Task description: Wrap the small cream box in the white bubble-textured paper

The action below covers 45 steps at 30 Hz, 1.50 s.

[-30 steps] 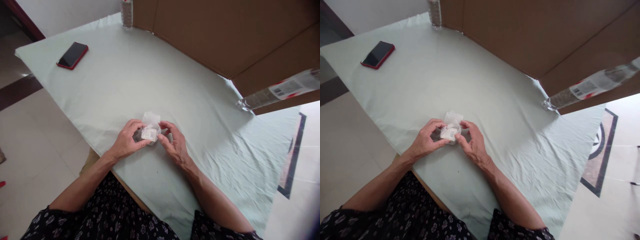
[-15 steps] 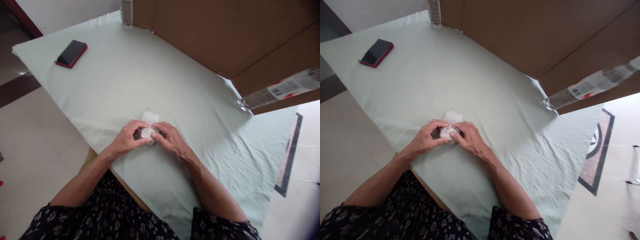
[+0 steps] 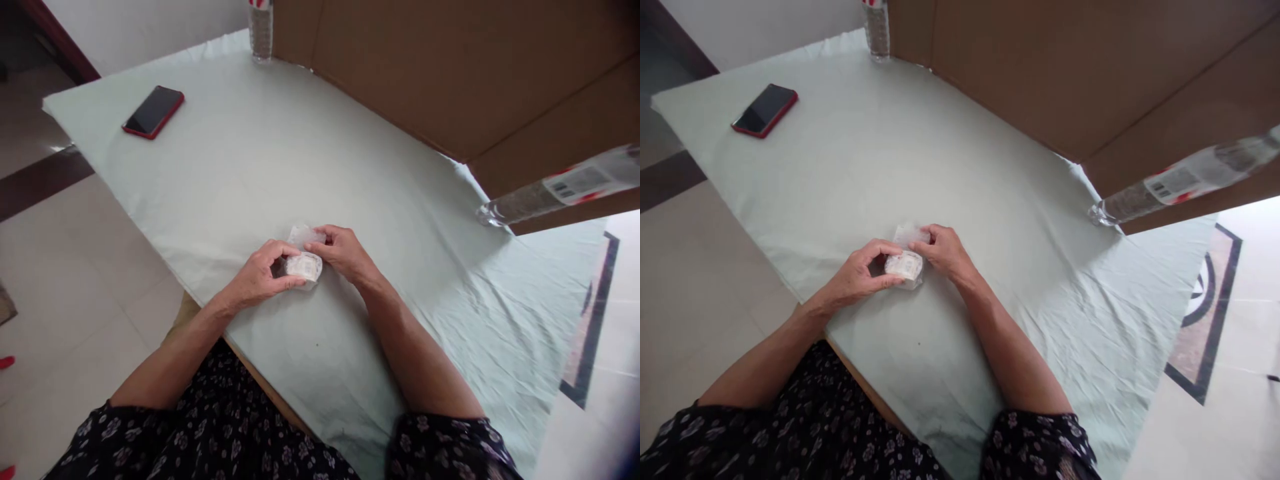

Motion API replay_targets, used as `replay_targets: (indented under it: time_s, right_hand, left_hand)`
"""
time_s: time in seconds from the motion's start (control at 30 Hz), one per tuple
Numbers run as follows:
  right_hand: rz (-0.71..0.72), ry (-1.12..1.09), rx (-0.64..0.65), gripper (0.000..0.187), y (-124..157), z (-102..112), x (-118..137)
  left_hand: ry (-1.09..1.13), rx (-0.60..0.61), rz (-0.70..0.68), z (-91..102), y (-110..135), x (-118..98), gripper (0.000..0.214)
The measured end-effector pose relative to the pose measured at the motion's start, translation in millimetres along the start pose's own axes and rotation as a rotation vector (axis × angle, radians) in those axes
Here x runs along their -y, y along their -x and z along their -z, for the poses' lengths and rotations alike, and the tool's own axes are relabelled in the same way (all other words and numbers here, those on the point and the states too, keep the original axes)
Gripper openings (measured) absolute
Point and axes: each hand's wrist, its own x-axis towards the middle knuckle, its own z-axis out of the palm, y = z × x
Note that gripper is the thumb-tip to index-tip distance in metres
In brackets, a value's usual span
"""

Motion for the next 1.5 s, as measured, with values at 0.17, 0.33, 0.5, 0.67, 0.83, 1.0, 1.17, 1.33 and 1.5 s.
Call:
replay_targets:
  time_s: [0.17,0.33,0.5,0.67,0.83,1.0,1.17,1.33,1.5]
  right_hand:
    - [-0.001,-0.238,0.078,0.026,12,-4,8]
    - [0.002,-0.252,0.066,0.030,21,-5,14]
    - [0.121,-0.068,0.020,0.030,29,-2,18]
    - [0.254,0.166,-0.031,0.031,34,0,14]
    - [0.275,0.282,0.085,0.051,42,2,15]
    - [0.192,0.309,0.086,0.047,46,0,20]
    - [0.103,0.193,0.101,0.052,43,-1,18]
    - [0.078,0.027,0.120,0.052,35,5,14]
    - [0.022,-0.206,0.052,0.038,16,0,12]
  left_hand:
    - [0.006,0.004,0.061,0.7,-1,-1,0.037]
    - [-0.036,-0.007,0.103,1.4,-5,-6,0.036]
    - [-0.070,-0.070,0.022,-0.6,-5,-6,0.037]
    - [0.041,-0.057,0.040,-2.0,-4,-5,0.037]
    - [0.299,-0.036,0.158,-5.2,-7,-4,0.048]
    - [0.377,-0.046,0.139,-6.3,-9,0,0.078]
    - [0.375,-0.019,0.081,-4.5,-8,1,0.080]
    - [0.456,0.025,0.127,-2.9,-7,1,0.083]
    - [0.481,0.024,0.107,-4.4,-7,6,0.084]
